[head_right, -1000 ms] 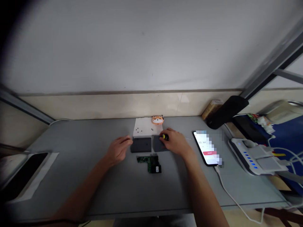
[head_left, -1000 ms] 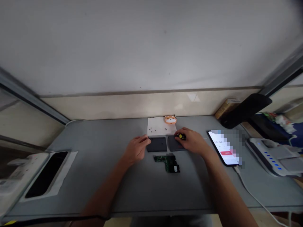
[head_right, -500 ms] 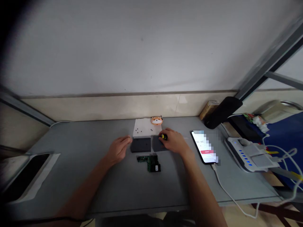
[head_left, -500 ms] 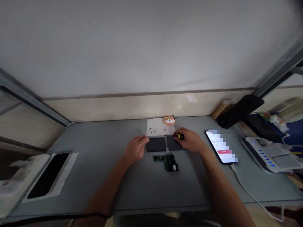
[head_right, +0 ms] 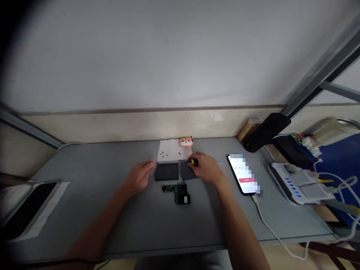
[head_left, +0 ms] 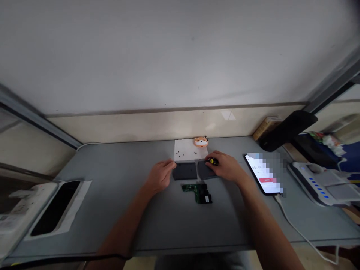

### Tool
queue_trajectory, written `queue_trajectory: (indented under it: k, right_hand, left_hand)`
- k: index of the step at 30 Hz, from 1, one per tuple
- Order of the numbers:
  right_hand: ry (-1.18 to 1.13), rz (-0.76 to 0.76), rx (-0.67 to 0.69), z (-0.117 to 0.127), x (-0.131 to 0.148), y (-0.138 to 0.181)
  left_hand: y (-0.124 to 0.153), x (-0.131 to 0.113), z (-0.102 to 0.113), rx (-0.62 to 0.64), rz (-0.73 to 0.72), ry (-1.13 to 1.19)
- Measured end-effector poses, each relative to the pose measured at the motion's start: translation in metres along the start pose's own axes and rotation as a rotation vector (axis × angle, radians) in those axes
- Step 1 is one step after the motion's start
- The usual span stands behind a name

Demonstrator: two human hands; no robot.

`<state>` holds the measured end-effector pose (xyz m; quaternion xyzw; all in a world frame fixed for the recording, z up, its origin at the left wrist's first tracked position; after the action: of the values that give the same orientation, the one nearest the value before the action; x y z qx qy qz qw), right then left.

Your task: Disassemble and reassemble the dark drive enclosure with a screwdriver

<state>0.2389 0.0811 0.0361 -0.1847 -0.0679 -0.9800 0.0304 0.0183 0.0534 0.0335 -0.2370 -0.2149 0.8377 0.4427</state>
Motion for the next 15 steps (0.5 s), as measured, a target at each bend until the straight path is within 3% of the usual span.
queue_trajectory:
  k: [15]
  right_hand:
    - [-0.046,0.012,-0.022,0.0009,-0.0055,-0.001]
  left_hand:
    - [0.003,0.0048,-0.0048,0.057,0.036,0.014]
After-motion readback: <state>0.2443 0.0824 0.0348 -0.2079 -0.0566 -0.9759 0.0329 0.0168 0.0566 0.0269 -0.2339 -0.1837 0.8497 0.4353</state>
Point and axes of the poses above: each hand's wrist, its own y-axis away from the middle knuckle, its own z-axis out of the back of the hand, x = y × z, the point moved 8 cm from there along -y, towards the middle knuckle, and after that the axes turned 10 degrees about -z, right-handed, at the moved point
